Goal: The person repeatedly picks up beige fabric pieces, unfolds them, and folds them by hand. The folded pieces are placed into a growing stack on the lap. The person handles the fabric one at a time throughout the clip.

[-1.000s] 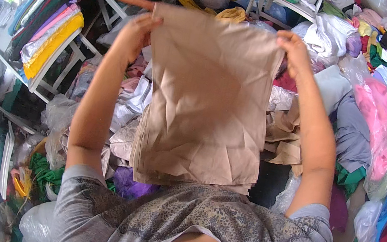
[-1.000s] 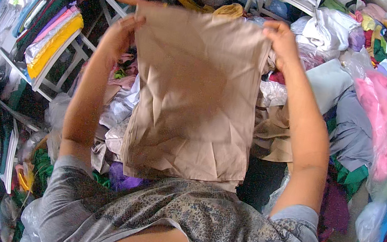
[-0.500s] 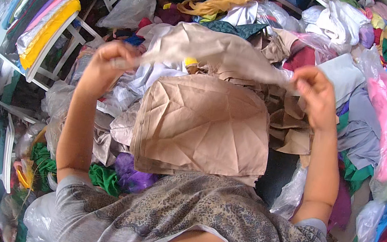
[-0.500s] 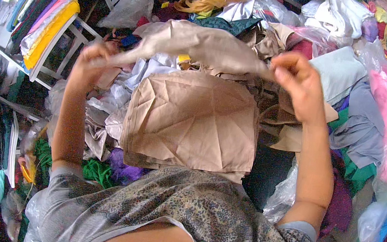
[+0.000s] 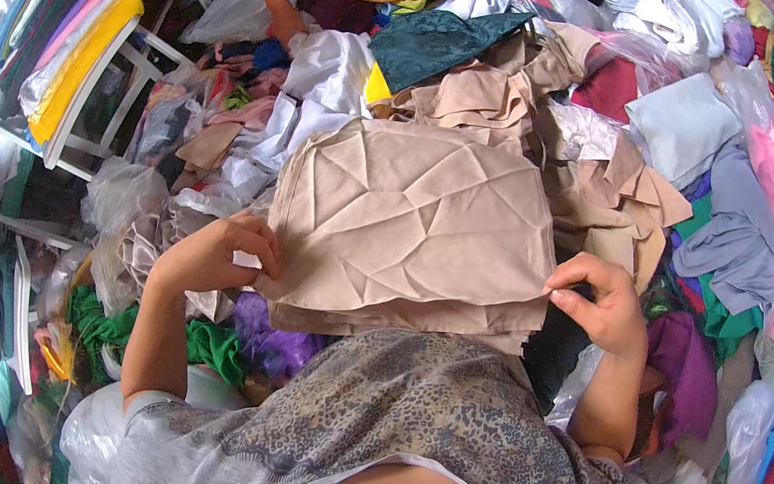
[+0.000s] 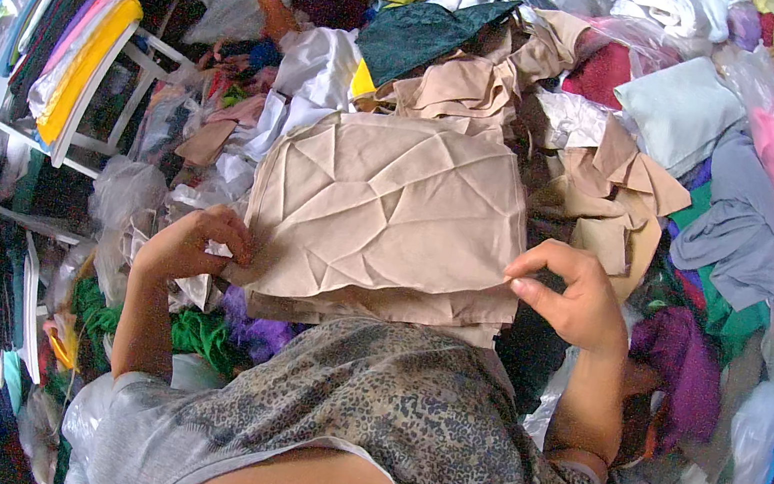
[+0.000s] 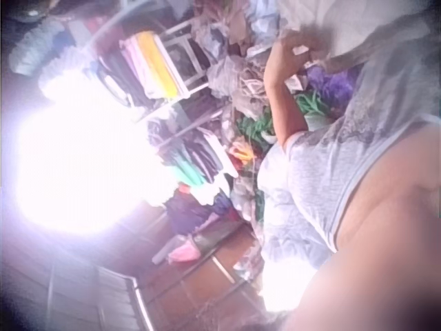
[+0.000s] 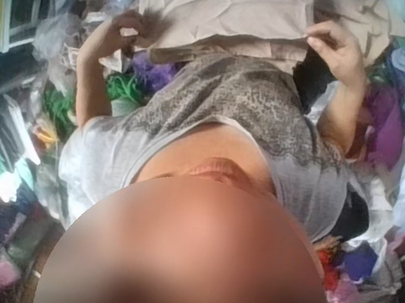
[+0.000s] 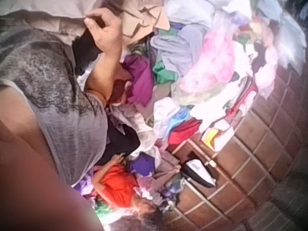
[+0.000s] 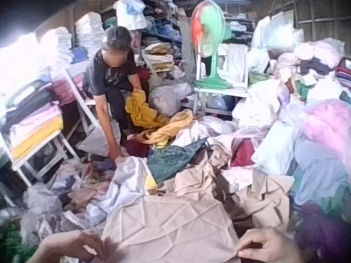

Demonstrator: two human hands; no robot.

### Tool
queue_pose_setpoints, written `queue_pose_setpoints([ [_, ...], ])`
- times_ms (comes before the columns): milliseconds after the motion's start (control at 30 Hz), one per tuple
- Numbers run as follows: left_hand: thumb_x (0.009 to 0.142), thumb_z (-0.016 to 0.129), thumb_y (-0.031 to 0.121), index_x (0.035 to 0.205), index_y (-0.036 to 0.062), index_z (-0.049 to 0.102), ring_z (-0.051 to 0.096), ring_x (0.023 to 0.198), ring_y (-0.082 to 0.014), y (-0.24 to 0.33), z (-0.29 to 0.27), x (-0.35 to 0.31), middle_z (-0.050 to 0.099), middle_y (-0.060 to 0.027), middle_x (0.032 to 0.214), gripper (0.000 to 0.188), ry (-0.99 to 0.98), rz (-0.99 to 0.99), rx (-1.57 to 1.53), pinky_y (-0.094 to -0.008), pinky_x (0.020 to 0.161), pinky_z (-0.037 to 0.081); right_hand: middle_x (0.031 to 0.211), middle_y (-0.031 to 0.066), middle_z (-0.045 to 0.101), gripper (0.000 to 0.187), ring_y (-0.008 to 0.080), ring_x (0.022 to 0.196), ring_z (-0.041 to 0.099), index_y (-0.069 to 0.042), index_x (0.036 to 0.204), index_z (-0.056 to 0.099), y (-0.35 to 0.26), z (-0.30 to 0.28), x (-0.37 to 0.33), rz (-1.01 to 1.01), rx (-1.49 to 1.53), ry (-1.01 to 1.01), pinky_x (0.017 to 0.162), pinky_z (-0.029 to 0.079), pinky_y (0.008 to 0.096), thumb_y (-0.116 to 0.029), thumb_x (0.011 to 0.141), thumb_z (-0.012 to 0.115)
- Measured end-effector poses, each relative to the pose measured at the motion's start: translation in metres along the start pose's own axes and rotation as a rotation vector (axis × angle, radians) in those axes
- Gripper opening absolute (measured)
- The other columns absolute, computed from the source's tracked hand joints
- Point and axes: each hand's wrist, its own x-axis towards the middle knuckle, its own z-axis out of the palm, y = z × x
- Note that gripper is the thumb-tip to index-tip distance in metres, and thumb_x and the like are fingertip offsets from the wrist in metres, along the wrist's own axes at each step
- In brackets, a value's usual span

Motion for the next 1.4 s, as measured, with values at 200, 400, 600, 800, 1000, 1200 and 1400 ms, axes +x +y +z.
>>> queue_pose_setpoints([
  [200,0.068,0.068,-0.001,0.09,0.0074,0.076,0.063,0.102,-0.0261,0.002,0.005,0.003,0.071,-0.0071,0.101,0.025,-0.153,-0.019,0.071,-0.0381,0.096,0.046,0.091,0.0102,0.071,0.016,0.0222,0.089,0.069,-0.003,0.099,0.071,-0.014,0.012,-0.002,-0.019,-0.217,-0.182,0.08,0.052,0.0338,-0.006,0.084,0.071],
  [400,0.075,0.072,0.003,0.117,0.0075,0.07,0.061,0.111,-0.0332,0.044,0.0,0.018,0.068,-0.0143,0.114,0.042,0.231,-0.03,0.225,-0.0404,0.1,0.046,0.093,0.009,0.072,0.021,0.0183,0.089,0.069,0.0,0.102,0.068,0.004,0.005,-0.005,0.03,-0.113,-0.152,0.081,0.053,0.0326,-0.014,0.086,0.074],
  [600,0.084,0.077,0.029,0.137,0.0138,0.059,0.043,0.14,-0.0361,0.067,0.053,0.102,0.049,-0.0159,0.147,0.058,0.496,0.253,0.269,-0.0524,0.117,0.03,0.092,0.0125,0.072,0.022,0.0226,0.082,0.07,0.0,0.1,0.067,0.045,-0.018,-0.004,0.299,-0.466,0.37,0.074,0.055,0.0346,-0.016,0.086,0.074],
  [800,0.084,0.058,0.07,0.153,0.0243,0.041,0.019,0.152,-0.0384,0.05,0.113,0.145,0.025,-0.0187,0.162,0.084,0.233,0.109,0.679,-0.0692,0.116,0.005,0.095,0.0142,0.073,0.025,0.0256,0.089,0.071,-0.001,0.102,0.068,0.074,-0.026,-0.014,0.431,-0.427,0.384,0.079,0.055,0.0371,-0.018,0.086,0.075],
  [1000,0.075,0.058,0.08,0.155,0.0245,0.038,0.017,0.152,-0.0388,0.038,0.117,0.145,0.021,-0.0192,0.164,0.1,0.286,0.191,0.669,-0.0717,0.114,0.005,0.098,0.0112,0.073,0.024,0.0199,0.088,0.07,-0.002,0.105,0.068,0.088,-0.033,0.01,0.469,-0.397,0.367,0.079,0.054,0.0333,-0.016,0.088,0.074],
  [1200,0.072,0.058,0.083,0.155,0.0249,0.038,0.02,0.151,-0.0386,0.039,0.118,0.146,0.024,-0.0195,0.163,0.103,0.306,0.192,0.684,-0.0709,0.115,0.004,0.096,0.0094,0.073,0.021,0.0194,0.085,0.071,-0.001,0.102,0.069,0.131,-0.042,0.082,0.24,-0.159,0.475,0.077,0.055,0.0331,-0.016,0.088,0.075],
  [1400,0.073,0.058,0.083,0.154,0.021,0.039,0.018,0.151,-0.0421,0.039,0.118,0.146,0.023,-0.0232,0.162,0.104,0.292,0.194,0.688,-0.0708,0.115,0.003,0.101,0.0111,0.072,0.036,0.0198,0.087,0.068,-0.002,0.113,0.067,0.191,-0.046,0.195,0.34,0.07,0.61,0.076,0.053,0.0332,-0.028,0.089,0.075],
])
